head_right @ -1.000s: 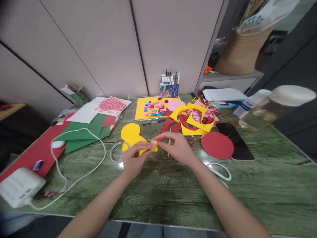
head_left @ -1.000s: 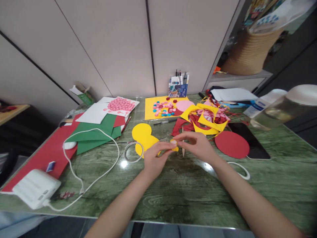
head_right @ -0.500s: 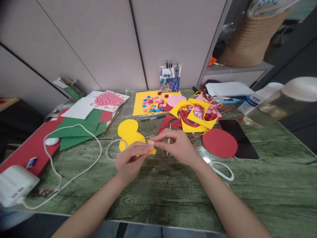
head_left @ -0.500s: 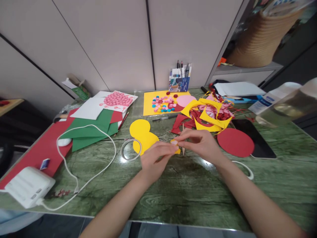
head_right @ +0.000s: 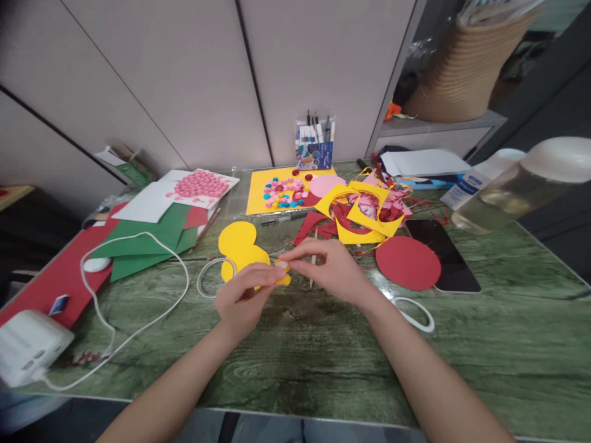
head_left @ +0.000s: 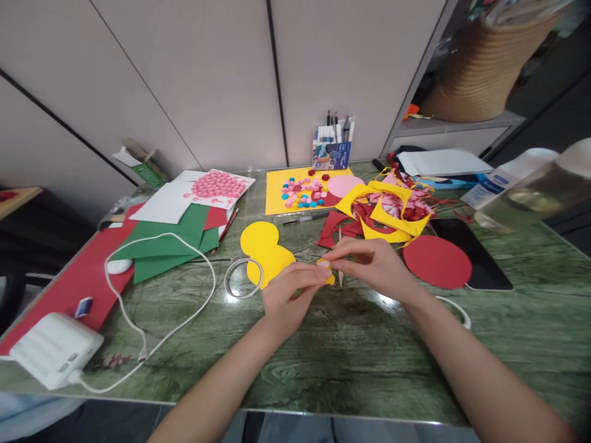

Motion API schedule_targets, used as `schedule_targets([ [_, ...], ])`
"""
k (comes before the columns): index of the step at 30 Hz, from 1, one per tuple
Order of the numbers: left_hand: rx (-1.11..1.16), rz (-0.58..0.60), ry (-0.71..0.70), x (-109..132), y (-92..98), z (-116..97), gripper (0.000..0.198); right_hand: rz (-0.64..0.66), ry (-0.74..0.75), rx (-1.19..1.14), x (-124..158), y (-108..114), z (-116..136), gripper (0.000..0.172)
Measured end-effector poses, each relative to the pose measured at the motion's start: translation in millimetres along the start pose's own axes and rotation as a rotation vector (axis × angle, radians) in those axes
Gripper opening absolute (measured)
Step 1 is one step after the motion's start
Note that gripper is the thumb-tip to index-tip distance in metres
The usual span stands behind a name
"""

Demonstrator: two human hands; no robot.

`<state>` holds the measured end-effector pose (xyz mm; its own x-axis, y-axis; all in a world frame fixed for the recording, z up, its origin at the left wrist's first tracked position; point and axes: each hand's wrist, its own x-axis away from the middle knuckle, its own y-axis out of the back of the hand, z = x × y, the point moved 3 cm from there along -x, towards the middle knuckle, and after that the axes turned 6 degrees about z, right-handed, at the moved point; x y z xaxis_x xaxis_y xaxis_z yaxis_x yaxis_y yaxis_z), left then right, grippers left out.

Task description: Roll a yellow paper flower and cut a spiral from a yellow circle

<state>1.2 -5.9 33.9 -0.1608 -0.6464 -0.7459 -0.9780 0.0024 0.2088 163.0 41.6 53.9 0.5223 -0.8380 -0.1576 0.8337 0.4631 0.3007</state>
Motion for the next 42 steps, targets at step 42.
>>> schedule_targets([
  [42,-0.067,0.068,-0.044,-2,-3.1,-4,0.021,0.076,-0.072,-0.043,0,7,-3,0.013],
])
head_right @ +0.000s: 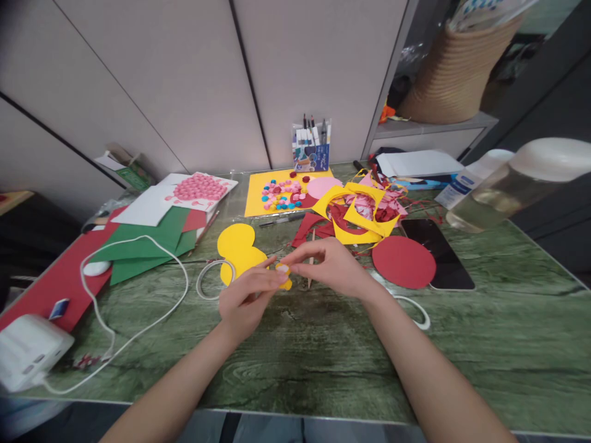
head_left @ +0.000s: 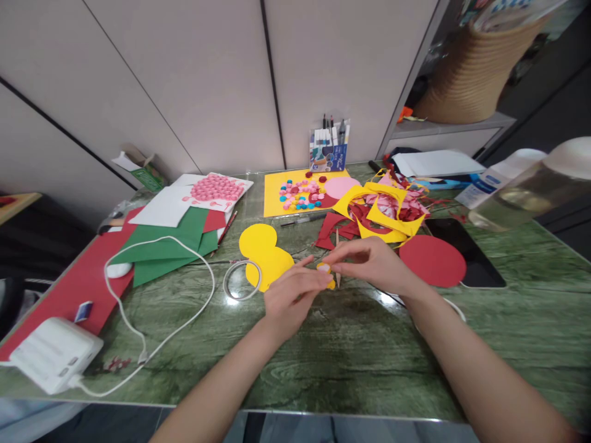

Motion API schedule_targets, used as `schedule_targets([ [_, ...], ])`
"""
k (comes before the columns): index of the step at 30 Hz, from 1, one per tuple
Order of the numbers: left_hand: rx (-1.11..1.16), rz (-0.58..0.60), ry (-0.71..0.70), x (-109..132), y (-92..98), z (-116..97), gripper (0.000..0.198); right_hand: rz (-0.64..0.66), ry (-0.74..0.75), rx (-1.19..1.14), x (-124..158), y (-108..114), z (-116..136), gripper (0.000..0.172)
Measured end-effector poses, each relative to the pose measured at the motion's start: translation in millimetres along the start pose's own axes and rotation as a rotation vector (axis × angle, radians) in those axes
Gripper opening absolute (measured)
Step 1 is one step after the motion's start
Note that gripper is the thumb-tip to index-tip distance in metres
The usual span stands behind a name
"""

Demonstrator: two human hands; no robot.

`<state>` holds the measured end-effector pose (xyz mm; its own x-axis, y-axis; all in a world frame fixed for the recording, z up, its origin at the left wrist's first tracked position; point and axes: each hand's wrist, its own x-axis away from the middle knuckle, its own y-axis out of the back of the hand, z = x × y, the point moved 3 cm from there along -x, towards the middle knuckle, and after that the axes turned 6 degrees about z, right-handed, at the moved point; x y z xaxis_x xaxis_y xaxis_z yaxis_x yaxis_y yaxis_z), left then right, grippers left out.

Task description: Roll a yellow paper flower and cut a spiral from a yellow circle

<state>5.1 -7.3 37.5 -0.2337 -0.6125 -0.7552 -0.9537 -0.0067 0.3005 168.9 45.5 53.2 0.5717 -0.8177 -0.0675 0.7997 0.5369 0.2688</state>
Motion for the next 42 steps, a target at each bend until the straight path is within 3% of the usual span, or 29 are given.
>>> schedule_targets([
  [12,0.161,-0.061,0.164,5,-0.1,7,0.024,0.031,0.058,-0.053,0,2,1,0.014],
  [22,0.279,-0.162,0.468,0,-1.4,8,0.014,0.090,0.026,-0.189,-1,2,-5,0.016],
  [31,0.346,-0.150,0.546,-2,-1.3,9,0.015,0.098,-0.005,-0.248,-1,0,-9,0.013],
  [37,0.345,-0.129,0.512,-2,-1.0,8,0.015,0.101,-0.003,-0.194,-1,1,-5,0.012],
  [42,0.225,-0.050,0.303,-1,-1.3,4,0.017,0.111,0.000,-0.162,-1,1,-7,0.014],
])
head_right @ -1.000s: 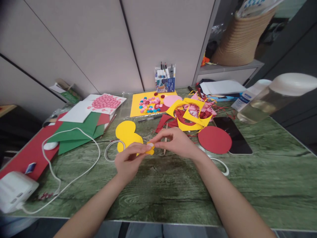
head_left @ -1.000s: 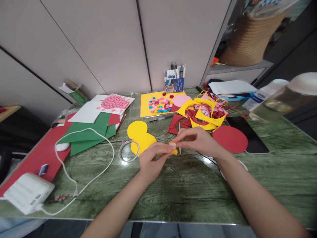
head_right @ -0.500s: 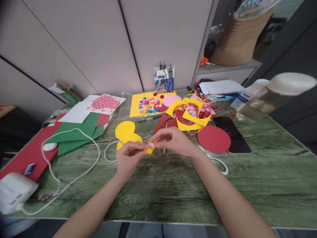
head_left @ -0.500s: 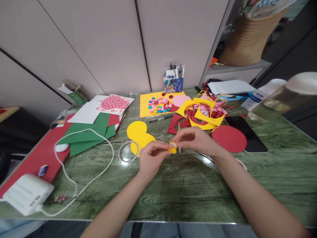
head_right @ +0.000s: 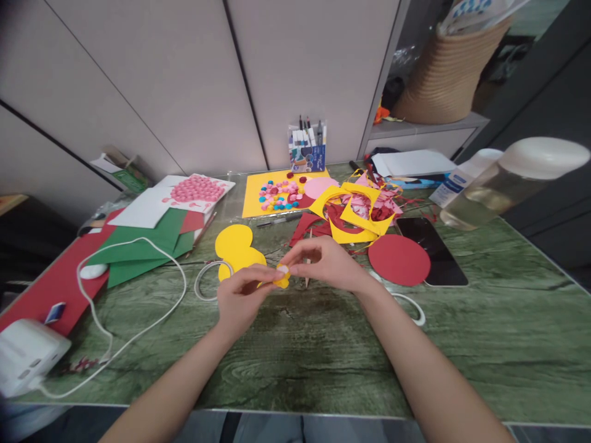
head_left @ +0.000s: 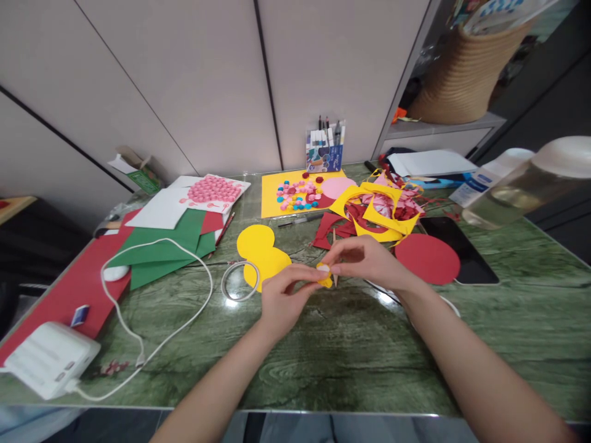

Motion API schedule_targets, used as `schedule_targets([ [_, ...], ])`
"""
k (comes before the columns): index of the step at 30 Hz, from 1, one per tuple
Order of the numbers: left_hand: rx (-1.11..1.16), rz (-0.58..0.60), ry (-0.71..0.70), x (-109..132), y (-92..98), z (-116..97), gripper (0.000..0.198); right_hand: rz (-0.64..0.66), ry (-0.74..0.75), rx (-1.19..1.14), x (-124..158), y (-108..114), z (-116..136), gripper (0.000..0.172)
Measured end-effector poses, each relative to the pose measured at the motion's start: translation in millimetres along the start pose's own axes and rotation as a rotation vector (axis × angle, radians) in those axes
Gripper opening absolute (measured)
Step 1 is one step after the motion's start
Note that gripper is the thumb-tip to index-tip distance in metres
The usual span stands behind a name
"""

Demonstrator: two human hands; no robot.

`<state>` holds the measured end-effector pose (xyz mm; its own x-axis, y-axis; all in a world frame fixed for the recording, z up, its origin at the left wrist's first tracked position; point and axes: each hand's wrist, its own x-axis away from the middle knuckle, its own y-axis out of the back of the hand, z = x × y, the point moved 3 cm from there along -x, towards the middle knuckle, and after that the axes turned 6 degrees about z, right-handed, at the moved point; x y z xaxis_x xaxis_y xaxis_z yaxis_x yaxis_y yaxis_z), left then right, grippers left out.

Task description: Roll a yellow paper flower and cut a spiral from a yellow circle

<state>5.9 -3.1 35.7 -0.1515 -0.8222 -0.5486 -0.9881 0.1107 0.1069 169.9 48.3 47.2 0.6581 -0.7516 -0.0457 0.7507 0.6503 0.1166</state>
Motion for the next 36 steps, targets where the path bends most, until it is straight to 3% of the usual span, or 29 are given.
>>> schedule_targets([
  [4,-0.123,0.062,-0.150,2,-0.8,-2,0.018,0.002,-0.003,0.002,0,-1,-1,0.012],
  [14,-0.266,0.121,-0.276,1,-1.9,-8,0.022,0.011,0.024,0.000,-2,-10,5,0.006],
  [17,-0.248,0.116,-0.257,2,-2.3,-6,0.023,0.006,0.019,0.011,-2,-12,7,0.009],
  [21,-0.095,0.044,-0.088,3,0.0,0,0.017,0.004,0.032,0.056,1,-6,12,0.010],
  [26,0.117,-0.064,0.260,0,4.0,10,0.015,-0.089,0.110,0.292,4,3,19,0.009],
  [30,0.292,-0.074,0.447,-1,4.3,21,0.021,-0.042,0.149,0.405,5,1,20,0.010],
  [36,0.547,-0.044,0.610,-1,0.2,29,0.026,0.011,0.122,0.555,5,-1,23,0.014],
])
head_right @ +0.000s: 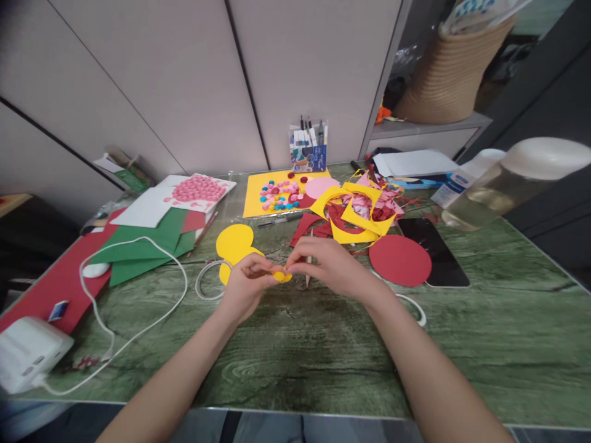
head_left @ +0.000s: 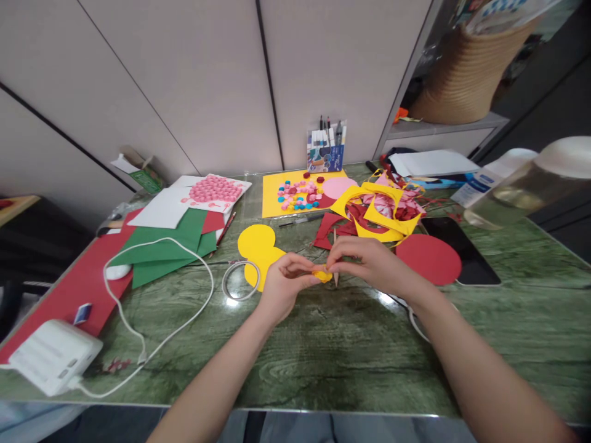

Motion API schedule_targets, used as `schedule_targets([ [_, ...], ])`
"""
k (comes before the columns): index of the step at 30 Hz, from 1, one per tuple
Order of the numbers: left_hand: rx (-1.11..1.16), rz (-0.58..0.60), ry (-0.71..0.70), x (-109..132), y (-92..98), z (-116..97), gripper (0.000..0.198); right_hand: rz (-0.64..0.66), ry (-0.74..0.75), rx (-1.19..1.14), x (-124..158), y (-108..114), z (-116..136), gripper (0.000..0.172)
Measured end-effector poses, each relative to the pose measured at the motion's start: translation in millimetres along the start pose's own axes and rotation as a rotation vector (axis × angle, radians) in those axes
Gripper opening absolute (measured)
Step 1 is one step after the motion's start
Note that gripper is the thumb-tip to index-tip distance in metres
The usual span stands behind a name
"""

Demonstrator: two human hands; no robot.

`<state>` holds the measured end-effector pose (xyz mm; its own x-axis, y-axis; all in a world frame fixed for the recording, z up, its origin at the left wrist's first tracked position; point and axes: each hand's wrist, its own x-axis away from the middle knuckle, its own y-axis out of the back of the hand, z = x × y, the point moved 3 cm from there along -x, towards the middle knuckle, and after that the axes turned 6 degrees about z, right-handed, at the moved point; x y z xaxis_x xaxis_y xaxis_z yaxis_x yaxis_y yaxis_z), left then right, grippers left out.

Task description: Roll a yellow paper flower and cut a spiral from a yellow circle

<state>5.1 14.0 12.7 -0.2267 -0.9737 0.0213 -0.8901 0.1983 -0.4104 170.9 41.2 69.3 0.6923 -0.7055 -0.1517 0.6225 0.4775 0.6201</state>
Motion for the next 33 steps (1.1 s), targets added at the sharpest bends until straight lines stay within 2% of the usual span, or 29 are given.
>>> schedule_targets([
  [6,0.098,0.041,0.103,-1,-0.6,0,0.028,0.090,-0.014,0.088,0,-1,5,0.014],
  [12,0.072,0.084,0.175,-3,-0.5,0,0.029,0.178,-0.035,0.107,1,-6,4,0.018],
  [18,0.033,0.121,0.142,-4,2.9,-1,0.028,0.191,-0.064,0.094,1,-10,4,0.020],
  [24,-0.047,0.072,0.037,-6,9.8,2,0.028,0.115,-0.079,0.009,-2,-14,1,0.019],
  [31,-0.209,0.021,-0.096,-3,7.0,-2,0.024,-0.019,-0.101,-0.122,-8,-25,-7,0.019],
  [33,-0.277,0.015,-0.151,0,4.6,-4,0.021,-0.104,-0.124,-0.114,-9,-25,-12,0.019],
])
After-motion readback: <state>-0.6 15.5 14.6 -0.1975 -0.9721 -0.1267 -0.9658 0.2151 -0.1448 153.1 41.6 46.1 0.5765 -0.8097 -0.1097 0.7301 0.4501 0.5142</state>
